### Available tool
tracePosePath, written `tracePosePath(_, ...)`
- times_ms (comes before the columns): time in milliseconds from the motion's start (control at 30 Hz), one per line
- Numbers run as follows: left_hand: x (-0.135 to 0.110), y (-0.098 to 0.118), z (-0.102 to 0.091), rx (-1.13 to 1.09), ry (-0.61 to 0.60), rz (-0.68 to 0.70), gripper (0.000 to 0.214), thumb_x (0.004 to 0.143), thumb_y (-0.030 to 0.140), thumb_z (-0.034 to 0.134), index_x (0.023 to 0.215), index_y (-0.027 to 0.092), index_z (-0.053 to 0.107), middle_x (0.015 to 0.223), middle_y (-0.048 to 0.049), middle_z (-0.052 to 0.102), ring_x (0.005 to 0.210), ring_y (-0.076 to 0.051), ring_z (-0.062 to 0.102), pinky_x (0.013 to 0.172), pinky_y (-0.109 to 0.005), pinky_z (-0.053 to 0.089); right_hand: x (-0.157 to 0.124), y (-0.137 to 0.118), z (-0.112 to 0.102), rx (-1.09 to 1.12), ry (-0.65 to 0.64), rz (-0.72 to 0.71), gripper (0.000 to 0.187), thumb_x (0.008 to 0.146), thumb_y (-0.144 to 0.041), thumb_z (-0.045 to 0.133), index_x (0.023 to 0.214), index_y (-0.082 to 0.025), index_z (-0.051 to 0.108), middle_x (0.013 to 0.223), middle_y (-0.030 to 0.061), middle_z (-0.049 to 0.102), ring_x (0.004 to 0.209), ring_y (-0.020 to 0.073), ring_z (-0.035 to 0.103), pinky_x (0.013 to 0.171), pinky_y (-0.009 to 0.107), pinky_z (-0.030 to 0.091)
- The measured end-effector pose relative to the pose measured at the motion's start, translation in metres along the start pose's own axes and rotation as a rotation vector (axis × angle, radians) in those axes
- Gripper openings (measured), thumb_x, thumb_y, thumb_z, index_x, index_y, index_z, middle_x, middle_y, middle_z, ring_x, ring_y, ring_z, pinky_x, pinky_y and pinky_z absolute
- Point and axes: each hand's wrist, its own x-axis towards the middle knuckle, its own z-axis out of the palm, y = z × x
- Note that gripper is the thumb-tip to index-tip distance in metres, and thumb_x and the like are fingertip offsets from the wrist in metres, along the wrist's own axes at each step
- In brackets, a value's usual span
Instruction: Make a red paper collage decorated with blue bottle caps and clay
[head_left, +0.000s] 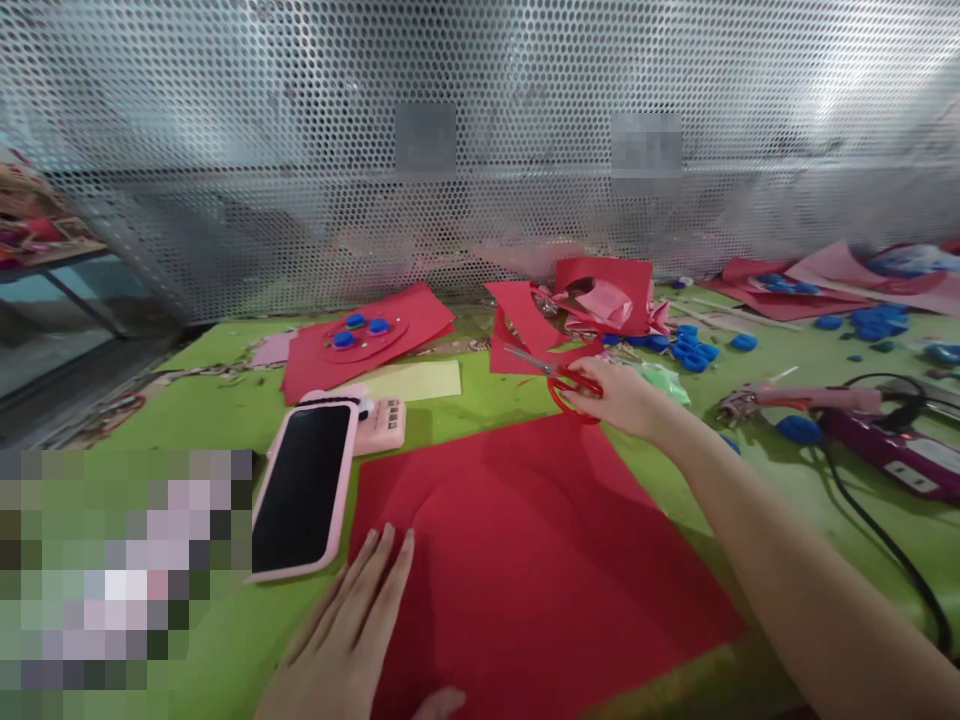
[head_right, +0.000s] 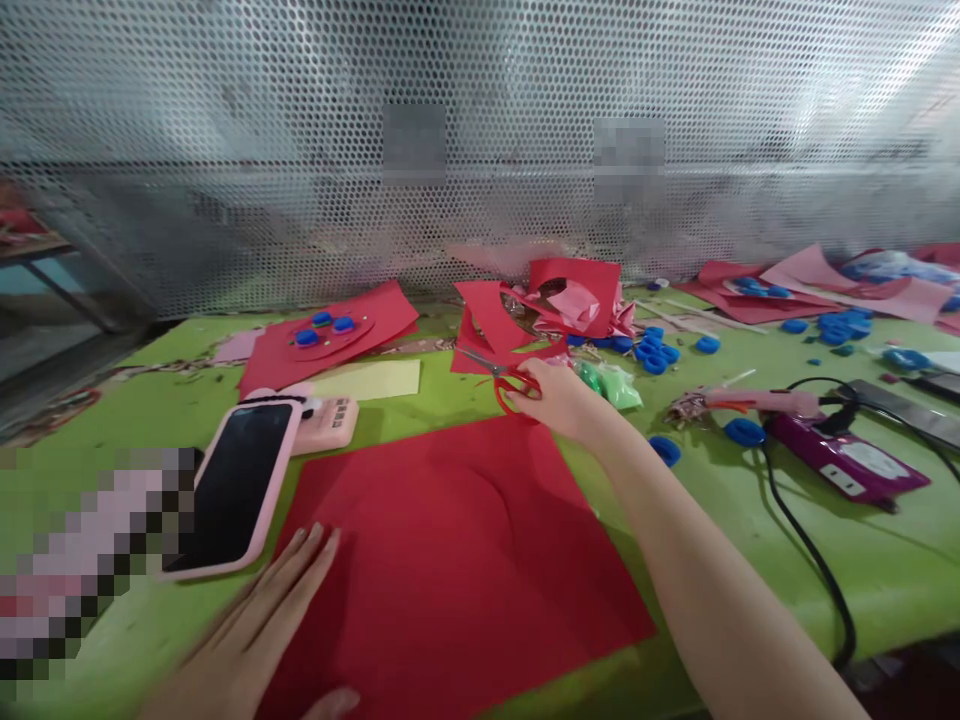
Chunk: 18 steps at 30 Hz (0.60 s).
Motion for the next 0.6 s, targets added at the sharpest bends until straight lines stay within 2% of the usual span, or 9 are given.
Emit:
tracePosePath(100,0.006,-0.006,-0.001,0.013,0.01,0.039,0.09,0.074,0.065,0.047,0.142,0.01,0.025,0.127,-0.0151,0.059,0.108,-0.028,0.062,0.072,-0.035,0.057,0.002,0.002,0.002,-0.017,-0.042,-0.032,0.019,0.083,-0.028,0.056,0.097,-0.017,0.062,0.095,0.0082,0.069,0.084,0.0214,0.064,0.07,0.028,0.046)
tracePosePath(267,0.004,-0.007,-0.003,-0.042,-0.036,-0.015,0.084,0.073,0.064,0.05,0.14,0.018,0.03,0.13,-0.0126,0.056,0.112,-0.029,0.059,0.076,-0.037,0.056,0.01,0.014,0.008,-0.074,-0.121,-0.039,0.021,0.086,-0.027,0.058,0.102,-0.014,0.06,0.1,0.0074,0.065,0.088,0.0182,0.062,0.08,0.035,0.048)
tracePosePath(433,0.005,-0.005,-0.002,-0.085,-0.075,-0.083,0.078,0.075,0.062,0.049,0.139,0.02,0.029,0.131,-0.012,0.056,0.115,-0.03,0.057,0.079,-0.042,0.056,0.015,0.023,0.01,-0.147,-0.135,0.039,0.025,0.088,-0.03,0.057,0.108,-0.014,0.057,0.098,0.005,0.063,0.084,0.0168,0.062,0.076,0.036,0.052)
tracePosePath(600,0.007,-0.006,-0.001,-0.158,-0.042,-0.213,0.066,0.083,0.054,0.042,0.136,0.017,0.028,0.124,-0.0127,0.062,0.11,-0.026,0.061,0.079,-0.039,0.057,0.016,0.027,0.01,-0.211,-0.138,0.053,0.025,0.089,-0.031,0.056,0.106,-0.014,0.057,0.096,0.0044,0.062,0.082,0.0163,0.062,0.073,0.035,0.052)
